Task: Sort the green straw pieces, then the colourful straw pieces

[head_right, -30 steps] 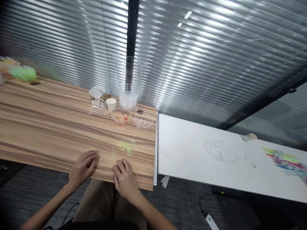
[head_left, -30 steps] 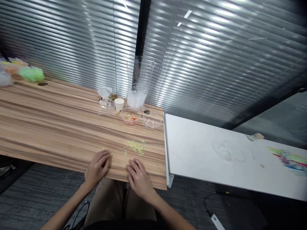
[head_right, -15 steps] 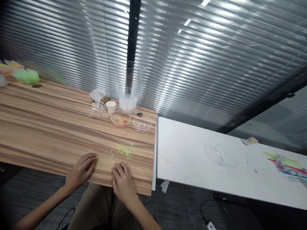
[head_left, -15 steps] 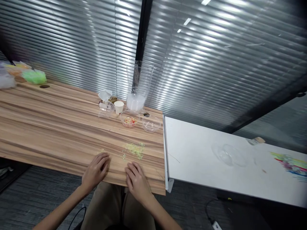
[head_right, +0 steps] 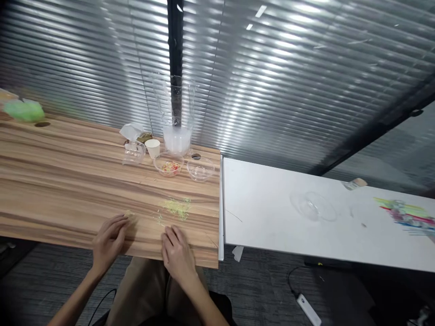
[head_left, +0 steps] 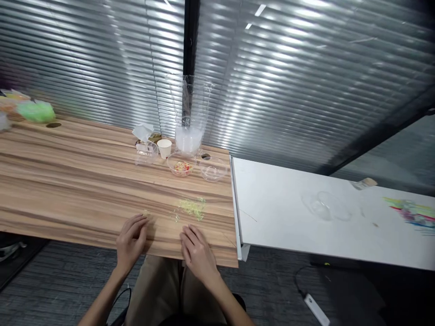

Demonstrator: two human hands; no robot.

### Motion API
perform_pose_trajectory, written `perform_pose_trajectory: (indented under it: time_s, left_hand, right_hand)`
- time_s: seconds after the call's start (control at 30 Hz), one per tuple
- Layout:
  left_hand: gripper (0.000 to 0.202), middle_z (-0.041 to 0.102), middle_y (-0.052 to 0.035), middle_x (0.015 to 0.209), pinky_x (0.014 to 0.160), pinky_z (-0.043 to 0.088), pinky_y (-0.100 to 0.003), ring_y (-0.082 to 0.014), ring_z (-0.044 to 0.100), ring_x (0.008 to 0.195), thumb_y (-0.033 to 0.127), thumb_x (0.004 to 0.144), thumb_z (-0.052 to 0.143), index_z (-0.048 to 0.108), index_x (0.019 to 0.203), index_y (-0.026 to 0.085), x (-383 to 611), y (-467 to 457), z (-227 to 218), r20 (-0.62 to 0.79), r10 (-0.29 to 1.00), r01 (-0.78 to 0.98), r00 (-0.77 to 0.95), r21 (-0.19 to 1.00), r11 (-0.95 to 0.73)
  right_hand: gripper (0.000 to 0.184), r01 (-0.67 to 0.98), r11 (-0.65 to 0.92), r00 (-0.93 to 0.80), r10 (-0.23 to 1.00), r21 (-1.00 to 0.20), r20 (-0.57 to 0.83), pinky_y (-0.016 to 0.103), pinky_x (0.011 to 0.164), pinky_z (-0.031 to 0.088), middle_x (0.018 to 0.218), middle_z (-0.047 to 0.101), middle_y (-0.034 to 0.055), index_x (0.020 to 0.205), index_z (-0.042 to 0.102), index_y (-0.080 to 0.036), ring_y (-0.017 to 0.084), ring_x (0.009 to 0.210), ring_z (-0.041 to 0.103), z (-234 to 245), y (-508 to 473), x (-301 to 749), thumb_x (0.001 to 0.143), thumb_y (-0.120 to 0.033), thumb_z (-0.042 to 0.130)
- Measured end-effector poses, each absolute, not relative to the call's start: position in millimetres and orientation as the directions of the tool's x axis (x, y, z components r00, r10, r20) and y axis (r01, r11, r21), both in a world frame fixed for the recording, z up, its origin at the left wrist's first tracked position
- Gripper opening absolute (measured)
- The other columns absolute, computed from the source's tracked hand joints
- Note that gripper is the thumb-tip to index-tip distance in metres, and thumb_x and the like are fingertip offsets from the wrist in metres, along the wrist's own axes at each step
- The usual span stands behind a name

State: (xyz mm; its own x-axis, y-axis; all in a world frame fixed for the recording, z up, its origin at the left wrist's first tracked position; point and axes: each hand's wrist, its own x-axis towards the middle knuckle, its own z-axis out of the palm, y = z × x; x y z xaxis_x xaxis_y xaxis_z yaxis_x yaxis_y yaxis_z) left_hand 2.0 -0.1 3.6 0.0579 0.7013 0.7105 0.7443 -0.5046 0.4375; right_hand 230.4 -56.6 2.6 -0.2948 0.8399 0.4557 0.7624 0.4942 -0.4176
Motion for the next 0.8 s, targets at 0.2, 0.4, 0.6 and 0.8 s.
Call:
perform_pose_trajectory:
  time_s: [0.2,0.4,0.6,0.8]
  left_hand:
    - [0.022,0.069,-0.0087,0.11,0.096,0.05,-0.044,-0.0261,0.062,0.111,0.02,0.093,0.05,0.065,0.109,0.019,1,2,5,0.672,0.698,0.72,0.247,0.354,-0.596]
    - [0.054,0.055,-0.0113,0.137,0.114,0.03,-0.046,-0.0237,0.052,0.128,0.025,0.097,0.041,0.03,0.15,0.02,11,-5,4,0.471,0.703,0.721,0.532,0.183,-0.668]
    - [0.063,0.049,-0.0129,0.143,0.118,0.015,-0.046,-0.0233,0.044,0.134,0.03,0.1,0.037,0.009,0.155,0.016,15,-6,6,0.413,0.694,0.723,0.589,0.114,-0.681]
    - [0.062,0.048,-0.015,0.143,0.117,0.021,-0.047,-0.0249,0.047,0.132,0.033,0.1,0.037,0.013,0.154,0.016,14,-5,4,0.417,0.694,0.73,0.587,0.099,-0.677]
  right_hand:
    - [0.035,0.761,0.47,-0.256,0.851,-0.447,0.46,0.042,0.106,0.049,0.129,0.062,0.007,0.123,0.062,-0.019,0.023,0.128,0.05,3,-57,227,0.093,-0.014,0.047]
    - [0.035,0.756,0.464,-0.249,0.856,-0.461,0.453,0.041,0.106,0.05,0.128,0.062,0.0076,0.122,0.062,-0.019,0.022,0.127,0.052,6,-57,228,0.091,-0.01,0.047]
    - [0.035,0.755,0.441,-0.239,0.874,-0.484,0.424,0.042,0.107,0.048,0.133,0.059,0.0071,0.123,0.062,-0.018,0.023,0.132,0.046,12,-57,231,0.093,-0.012,0.045]
    - [0.043,0.822,0.394,-0.251,0.899,-0.411,0.359,0.046,0.107,0.046,0.146,0.047,0.0079,0.139,0.05,-0.02,0.028,0.139,0.037,17,-55,230,0.096,-0.024,0.046]
